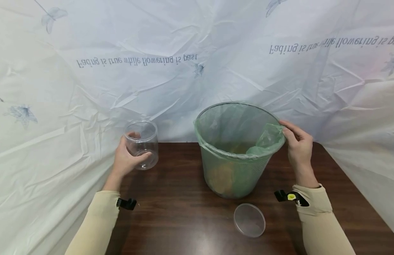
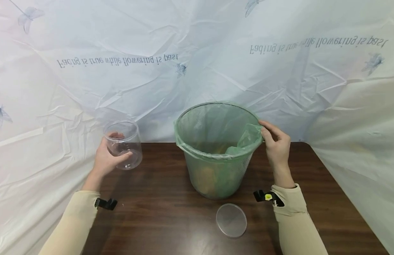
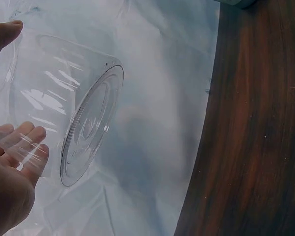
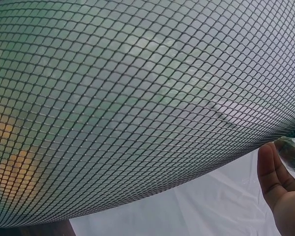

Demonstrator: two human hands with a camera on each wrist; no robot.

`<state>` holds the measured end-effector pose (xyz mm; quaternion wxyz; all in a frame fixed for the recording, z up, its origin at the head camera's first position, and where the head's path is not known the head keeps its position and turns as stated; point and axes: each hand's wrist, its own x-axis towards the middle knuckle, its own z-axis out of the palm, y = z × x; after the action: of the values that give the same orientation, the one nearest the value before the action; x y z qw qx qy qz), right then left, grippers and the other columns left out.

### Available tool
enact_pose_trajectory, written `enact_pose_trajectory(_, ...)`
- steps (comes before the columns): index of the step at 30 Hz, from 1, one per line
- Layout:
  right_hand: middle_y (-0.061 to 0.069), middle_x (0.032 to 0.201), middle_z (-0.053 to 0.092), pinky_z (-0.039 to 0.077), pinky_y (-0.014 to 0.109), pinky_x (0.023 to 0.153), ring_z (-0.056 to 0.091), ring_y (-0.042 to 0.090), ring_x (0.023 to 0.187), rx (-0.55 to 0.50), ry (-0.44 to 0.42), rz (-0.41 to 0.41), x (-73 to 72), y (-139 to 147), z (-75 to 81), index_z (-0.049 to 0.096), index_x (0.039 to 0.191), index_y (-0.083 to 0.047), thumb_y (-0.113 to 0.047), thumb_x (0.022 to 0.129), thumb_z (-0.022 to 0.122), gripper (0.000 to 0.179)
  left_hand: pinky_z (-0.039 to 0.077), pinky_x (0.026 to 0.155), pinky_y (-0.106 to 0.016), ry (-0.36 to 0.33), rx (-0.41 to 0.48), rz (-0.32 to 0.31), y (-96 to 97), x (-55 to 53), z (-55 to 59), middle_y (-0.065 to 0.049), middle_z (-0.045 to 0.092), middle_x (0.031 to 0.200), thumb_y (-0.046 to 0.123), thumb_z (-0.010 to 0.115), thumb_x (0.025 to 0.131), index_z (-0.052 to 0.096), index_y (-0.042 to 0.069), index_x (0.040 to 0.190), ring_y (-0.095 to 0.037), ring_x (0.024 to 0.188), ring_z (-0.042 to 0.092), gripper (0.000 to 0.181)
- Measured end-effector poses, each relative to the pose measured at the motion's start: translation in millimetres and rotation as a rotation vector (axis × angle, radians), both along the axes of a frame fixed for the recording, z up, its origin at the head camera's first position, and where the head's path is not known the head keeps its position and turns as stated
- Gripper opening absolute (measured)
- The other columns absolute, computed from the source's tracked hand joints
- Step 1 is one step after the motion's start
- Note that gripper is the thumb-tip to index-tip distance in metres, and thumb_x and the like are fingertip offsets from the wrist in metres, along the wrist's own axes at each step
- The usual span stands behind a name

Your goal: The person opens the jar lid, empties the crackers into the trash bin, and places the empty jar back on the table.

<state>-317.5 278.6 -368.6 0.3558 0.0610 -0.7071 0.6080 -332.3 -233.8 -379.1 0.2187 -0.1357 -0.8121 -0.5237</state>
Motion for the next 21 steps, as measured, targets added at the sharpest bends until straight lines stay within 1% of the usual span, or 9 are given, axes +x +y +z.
enact_pose_trajectory(3,-0.003,0.112,0.068,0.020,0.028,0.039,0.016,0.008,0.038,0.002,-0.006,0.000,1.0,0.3,-0.7,0.071,0.117,-0.002,-0.012,0.096,0.059,0.026,0.038,0.094,-0.009,-0.009,-0.003,-0.004,-0.6,0.2,-2.5,-0.026,0.055,0.129,-0.002,0.087,0.062,0.042,-0.009,0.132,0.005,0.106,0.050,0.083)
enact_pose_trajectory(8,-0.006,0.114,0.068,0.019,0.029,0.037,0.015,0.009,0.038,0.022,-0.010,-0.015,1.5,0.7,-0.2,0.070,0.118,-0.002,-0.015,0.097,0.059,0.027,0.038,0.094,-0.010,-0.002,-0.013,-0.010,-0.5,-0.1,-5.2,-0.027,0.054,0.129,-0.001,0.087,0.063,0.042,-0.010,0.133,0.006,0.105,0.049,0.084)
enact_pose_trajectory(15,0.000,0.111,0.069,0.017,0.030,0.038,0.015,0.008,0.038,0.003,0.004,0.003,0.6,-0.1,0.3,0.071,0.117,-0.005,-0.011,0.096,0.059,0.025,0.037,0.093,-0.008,0.011,-0.021,-0.005,-2.0,1.5,-8.4,-0.026,0.054,0.127,-0.001,0.087,0.063,0.043,-0.010,0.131,0.007,0.105,0.048,0.083)
enact_pose_trajectory(21,-0.002,0.110,0.069,0.017,0.029,0.038,0.015,0.007,0.038,0.001,0.006,-0.003,-0.1,-1.0,0.3,0.071,0.116,-0.004,-0.011,0.096,0.059,0.025,0.038,0.092,-0.009,0.002,-0.025,0.005,-3.7,2.9,-11.0,-0.026,0.054,0.126,-0.001,0.088,0.063,0.044,-0.008,0.131,0.006,0.104,0.049,0.082)
